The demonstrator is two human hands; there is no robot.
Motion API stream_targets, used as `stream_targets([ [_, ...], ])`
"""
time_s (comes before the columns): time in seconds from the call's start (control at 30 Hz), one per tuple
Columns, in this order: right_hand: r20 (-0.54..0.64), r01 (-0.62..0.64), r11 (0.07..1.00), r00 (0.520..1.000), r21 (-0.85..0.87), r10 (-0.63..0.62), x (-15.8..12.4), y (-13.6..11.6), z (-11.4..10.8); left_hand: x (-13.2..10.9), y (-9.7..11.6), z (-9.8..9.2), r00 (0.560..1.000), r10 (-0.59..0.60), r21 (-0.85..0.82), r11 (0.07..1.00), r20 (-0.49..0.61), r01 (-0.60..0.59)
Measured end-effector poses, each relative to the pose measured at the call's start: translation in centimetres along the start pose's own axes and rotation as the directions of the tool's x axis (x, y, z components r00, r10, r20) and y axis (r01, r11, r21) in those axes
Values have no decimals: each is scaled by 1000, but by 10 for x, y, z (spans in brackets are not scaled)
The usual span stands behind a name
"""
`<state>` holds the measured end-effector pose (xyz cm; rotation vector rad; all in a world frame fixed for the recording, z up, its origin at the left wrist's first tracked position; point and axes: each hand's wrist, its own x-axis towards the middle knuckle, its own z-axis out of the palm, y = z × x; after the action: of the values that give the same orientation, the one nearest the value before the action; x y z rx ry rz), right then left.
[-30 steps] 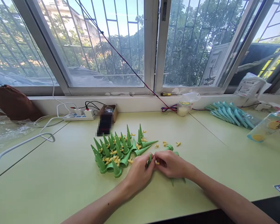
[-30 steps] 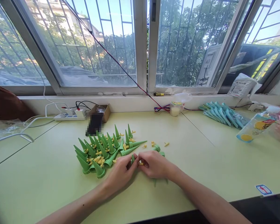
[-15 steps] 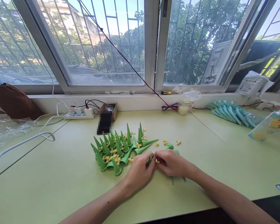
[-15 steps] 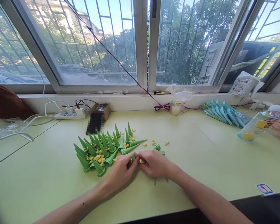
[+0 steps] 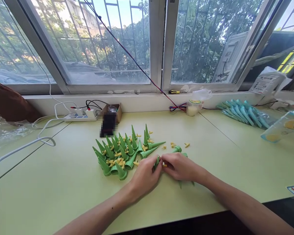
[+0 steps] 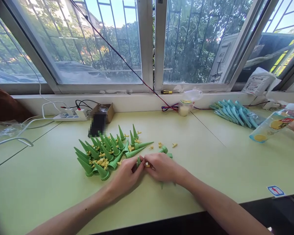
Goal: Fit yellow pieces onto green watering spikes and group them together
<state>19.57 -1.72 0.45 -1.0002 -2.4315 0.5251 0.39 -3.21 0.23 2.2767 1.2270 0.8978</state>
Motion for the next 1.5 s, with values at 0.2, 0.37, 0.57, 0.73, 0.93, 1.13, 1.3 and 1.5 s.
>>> stream_targets([
  [0.2, -19, 6, 998, 1000, 57, -5, 1, 3, 3, 0, -3, 1, 1000, -9, -16, 1000, 3, 9],
  [0.37, -33, -4, 996, 999, 93, 7, 2, 5, 4, -2, -5, 1, 1000, 18, -17, 1000, -22, -19],
  [0.57, -82, 17, 993, 997, 120, -7, 3, 4, 1, -2, -9, 3, 997, 23, -62, 998, -75, -28],
  [0.73, -148, 51, 988, 989, 143, -29, 2, 3, 1, 1, -8, 3, 980, 1, -133, 991, -197, -28],
  [0.93, -116, 26, 988, 993, 154, -8, 4, 7, 3, 2, -7, 2, 977, 0, -136, 990, -214, -30],
  [1.13, -102, 6, 986, 995, 166, 11, 4, 8, 3, 2, -7, 1, 977, -9, -137, 990, -211, -21],
  [1.3, -136, 19, 986, 991, 164, 4, 3, 8, 4, 2, -8, 1, 969, -21, -113, 994, -246, -7],
  [1.5, -99, 7, 989, 995, 145, 8, 5, 10, 5, 2, -7, 0, 978, -20, -129, 992, -208, -7],
])
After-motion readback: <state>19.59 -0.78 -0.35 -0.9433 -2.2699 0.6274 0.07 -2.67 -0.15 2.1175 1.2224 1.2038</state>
